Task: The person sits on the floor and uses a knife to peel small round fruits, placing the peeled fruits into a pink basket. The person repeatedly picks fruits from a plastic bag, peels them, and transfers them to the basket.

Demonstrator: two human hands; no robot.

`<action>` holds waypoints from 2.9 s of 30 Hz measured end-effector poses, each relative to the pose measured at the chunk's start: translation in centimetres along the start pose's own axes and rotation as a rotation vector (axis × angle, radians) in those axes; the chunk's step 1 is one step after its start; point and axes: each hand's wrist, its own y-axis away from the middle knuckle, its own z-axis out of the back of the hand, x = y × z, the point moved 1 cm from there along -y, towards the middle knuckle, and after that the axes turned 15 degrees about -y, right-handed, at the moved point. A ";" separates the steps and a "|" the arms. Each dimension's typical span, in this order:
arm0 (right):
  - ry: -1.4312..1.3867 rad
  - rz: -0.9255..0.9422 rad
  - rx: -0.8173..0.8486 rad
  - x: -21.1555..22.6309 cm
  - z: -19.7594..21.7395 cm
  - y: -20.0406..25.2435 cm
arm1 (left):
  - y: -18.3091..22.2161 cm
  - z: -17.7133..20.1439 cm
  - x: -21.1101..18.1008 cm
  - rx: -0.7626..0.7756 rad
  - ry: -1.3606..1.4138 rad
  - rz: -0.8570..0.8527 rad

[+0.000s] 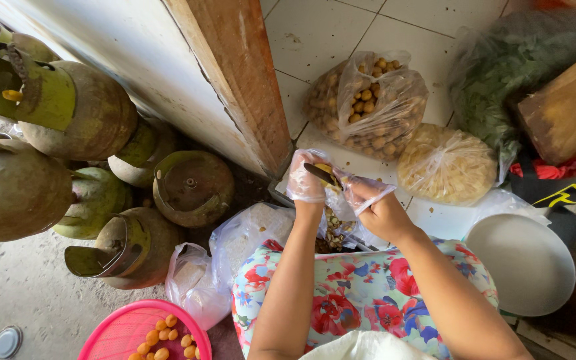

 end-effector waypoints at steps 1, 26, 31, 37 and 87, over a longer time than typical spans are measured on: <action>0.011 -0.012 -0.004 0.1 0.1 0.0 | 0.0 0.0 0.0 -0.002 -0.075 -0.040; -0.009 0.162 -0.087 -0.4 -0.7 -0.2 | 0.6 -1.6 2.6 -0.142 0.162 -0.036; -0.119 0.044 -0.219 -2.1 0.2 -0.2 | -0.4 -1.1 2.3 -0.031 0.564 0.420; -0.259 -0.027 -0.156 -2.8 0.3 0.2 | -0.9 -0.1 1.2 0.160 0.997 0.546; 0.201 -0.026 0.236 -13.7 2.6 0.3 | 0.1 4.1 1.2 -0.439 0.550 0.195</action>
